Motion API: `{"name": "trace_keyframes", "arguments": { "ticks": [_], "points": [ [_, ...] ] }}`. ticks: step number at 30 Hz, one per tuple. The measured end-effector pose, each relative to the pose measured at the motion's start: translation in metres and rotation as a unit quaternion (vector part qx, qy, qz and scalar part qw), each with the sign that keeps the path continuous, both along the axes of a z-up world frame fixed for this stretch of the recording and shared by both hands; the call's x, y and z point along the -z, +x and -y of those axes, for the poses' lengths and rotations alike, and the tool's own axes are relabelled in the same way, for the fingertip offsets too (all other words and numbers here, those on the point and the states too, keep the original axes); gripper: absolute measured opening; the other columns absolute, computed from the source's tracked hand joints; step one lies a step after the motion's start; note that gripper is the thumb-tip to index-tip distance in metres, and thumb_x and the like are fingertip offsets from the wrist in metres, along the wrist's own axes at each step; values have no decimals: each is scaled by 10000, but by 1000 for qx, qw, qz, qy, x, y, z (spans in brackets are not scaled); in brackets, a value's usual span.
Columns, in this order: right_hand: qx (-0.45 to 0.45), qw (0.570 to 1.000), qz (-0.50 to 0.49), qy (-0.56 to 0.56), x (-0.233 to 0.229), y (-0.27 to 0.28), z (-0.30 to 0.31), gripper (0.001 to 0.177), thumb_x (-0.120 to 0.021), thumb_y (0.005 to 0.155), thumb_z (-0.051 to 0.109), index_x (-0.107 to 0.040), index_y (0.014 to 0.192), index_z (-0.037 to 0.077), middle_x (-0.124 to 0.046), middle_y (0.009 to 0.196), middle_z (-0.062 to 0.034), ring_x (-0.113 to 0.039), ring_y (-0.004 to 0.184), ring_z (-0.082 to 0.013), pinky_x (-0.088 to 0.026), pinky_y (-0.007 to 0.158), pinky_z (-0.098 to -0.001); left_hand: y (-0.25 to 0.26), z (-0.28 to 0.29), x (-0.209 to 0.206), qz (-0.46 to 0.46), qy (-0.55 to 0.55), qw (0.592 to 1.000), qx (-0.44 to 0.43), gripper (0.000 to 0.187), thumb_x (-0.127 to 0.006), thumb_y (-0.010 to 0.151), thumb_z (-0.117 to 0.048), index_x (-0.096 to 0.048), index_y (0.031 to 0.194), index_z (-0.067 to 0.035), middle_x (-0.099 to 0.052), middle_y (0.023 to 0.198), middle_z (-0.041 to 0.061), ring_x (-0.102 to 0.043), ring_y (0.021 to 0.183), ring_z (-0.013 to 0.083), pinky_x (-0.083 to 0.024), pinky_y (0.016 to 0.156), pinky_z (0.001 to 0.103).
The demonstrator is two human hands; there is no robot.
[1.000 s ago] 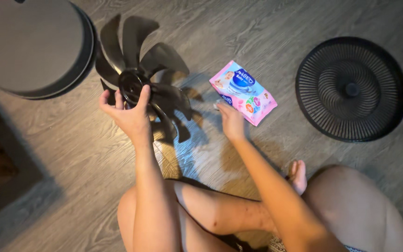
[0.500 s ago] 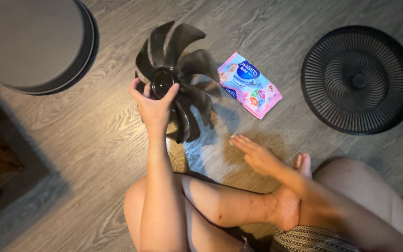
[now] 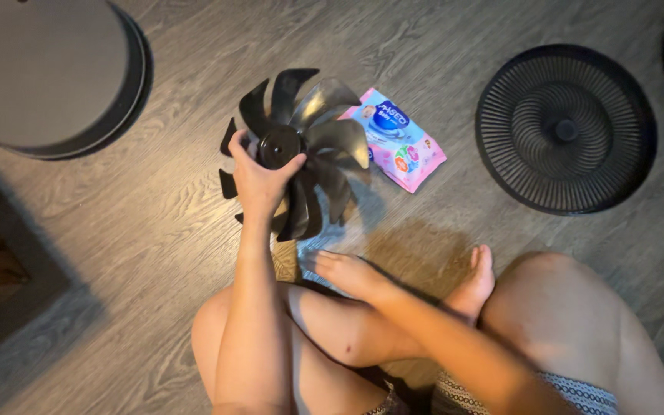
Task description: The person wipes the central hub and individual blades of a detached fan assembly using a cloth, then takes a new wipe from a package and continues cleaning the center.
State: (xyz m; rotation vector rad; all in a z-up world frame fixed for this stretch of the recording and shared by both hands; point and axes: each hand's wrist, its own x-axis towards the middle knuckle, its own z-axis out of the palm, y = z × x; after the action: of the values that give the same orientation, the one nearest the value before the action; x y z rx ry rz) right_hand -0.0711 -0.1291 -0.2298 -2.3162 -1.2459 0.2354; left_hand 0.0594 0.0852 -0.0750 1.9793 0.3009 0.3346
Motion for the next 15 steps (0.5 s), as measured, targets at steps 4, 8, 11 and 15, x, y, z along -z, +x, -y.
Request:
{"name": "trace_keyframes", "arguments": {
  "ticks": [4,8,11,15],
  "points": [
    [11,988,141,-60,37,22,97,428,-513,926,67,-647,1331,30,-624,1386,-167,-563,1312,-307,-435,1104,-400,1,5,1,14,25,1000,3,1013,-992,666,-358,-370,1396,-36,-715,1170,218,-719,1091,328,-551,941,402],
    [209,977,30,-27,7,53,186,397,-496,961,44,-624,1337,45,-606,1418,-157,-570,1337,-298,-422,1159,-394,0,24,-3,13,41,998,39,987,-984,665,-321,-376,1386,-30,-718,1145,210,-716,1082,338,-546,941,407],
    [428,903,-35,-19,-18,52,161,506,-440,922,-24,-604,1391,71,-584,1461,-170,-558,1327,-328,-459,1100,-376,-2,40,-7,50,76,995,34,993,-1010,658,-289,-391,1388,-25,-674,1202,258,-672,1120,386,-521,954,436],
    [548,779,-32,302,-8,41,68,354,-416,1042,-73,-561,1363,-35,-643,1320,-282,-592,1265,-403,-440,1084,-450,-7,59,-10,21,24,998,53,990,-969,656,-318,-383,1405,-43,-684,1215,227,-679,1144,360,-523,1000,425]
  ]
}}
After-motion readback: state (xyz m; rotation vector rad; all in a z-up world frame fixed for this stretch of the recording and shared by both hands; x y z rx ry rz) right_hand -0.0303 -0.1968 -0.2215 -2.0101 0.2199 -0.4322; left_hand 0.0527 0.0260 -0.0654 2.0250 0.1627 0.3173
